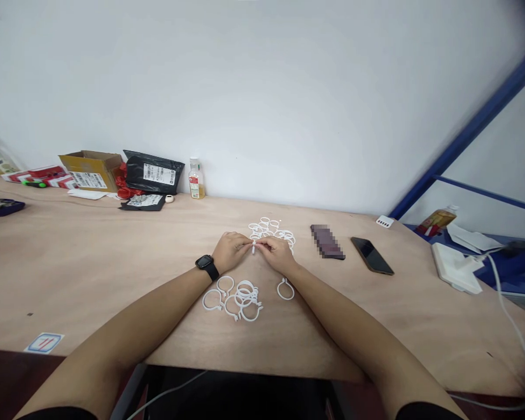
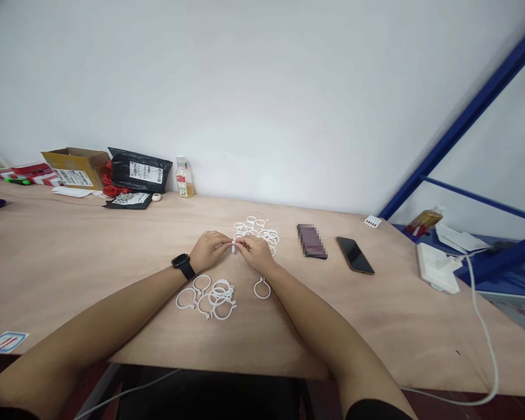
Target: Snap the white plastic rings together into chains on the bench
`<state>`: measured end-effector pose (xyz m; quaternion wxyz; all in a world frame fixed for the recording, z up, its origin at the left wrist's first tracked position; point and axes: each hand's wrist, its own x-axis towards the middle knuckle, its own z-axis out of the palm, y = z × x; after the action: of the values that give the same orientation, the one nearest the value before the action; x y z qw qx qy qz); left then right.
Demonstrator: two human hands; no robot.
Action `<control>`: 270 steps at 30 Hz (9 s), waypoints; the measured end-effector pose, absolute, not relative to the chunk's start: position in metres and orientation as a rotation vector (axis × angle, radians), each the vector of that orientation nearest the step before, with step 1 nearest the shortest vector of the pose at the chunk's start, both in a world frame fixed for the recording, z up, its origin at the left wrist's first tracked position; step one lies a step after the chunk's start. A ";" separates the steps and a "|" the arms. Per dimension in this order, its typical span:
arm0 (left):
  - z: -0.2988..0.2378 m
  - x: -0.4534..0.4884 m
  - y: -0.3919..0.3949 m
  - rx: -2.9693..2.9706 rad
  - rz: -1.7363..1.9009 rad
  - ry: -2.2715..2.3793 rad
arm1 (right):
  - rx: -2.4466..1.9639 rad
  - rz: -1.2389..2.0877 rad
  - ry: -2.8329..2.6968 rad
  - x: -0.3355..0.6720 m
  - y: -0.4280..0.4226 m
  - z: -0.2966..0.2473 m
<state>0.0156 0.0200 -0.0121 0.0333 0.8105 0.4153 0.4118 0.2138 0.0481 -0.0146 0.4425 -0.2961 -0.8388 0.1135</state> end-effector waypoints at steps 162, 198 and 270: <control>-0.006 0.005 0.018 2.489 1.187 1.278 | -0.832 0.444 -1.968 0.204 0.037 -0.013; 0.006 0.012 0.003 2.522 0.773 0.918 | -1.015 0.069 -1.893 0.223 0.058 -0.015; 0.015 0.059 -0.025 2.834 0.819 0.713 | -1.035 0.119 -1.926 0.218 0.056 -0.010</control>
<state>0.0586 -0.0251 0.0145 0.0535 0.9324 0.2347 0.2695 0.2182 0.0560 -0.0101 0.4580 -0.4202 -0.7819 0.0484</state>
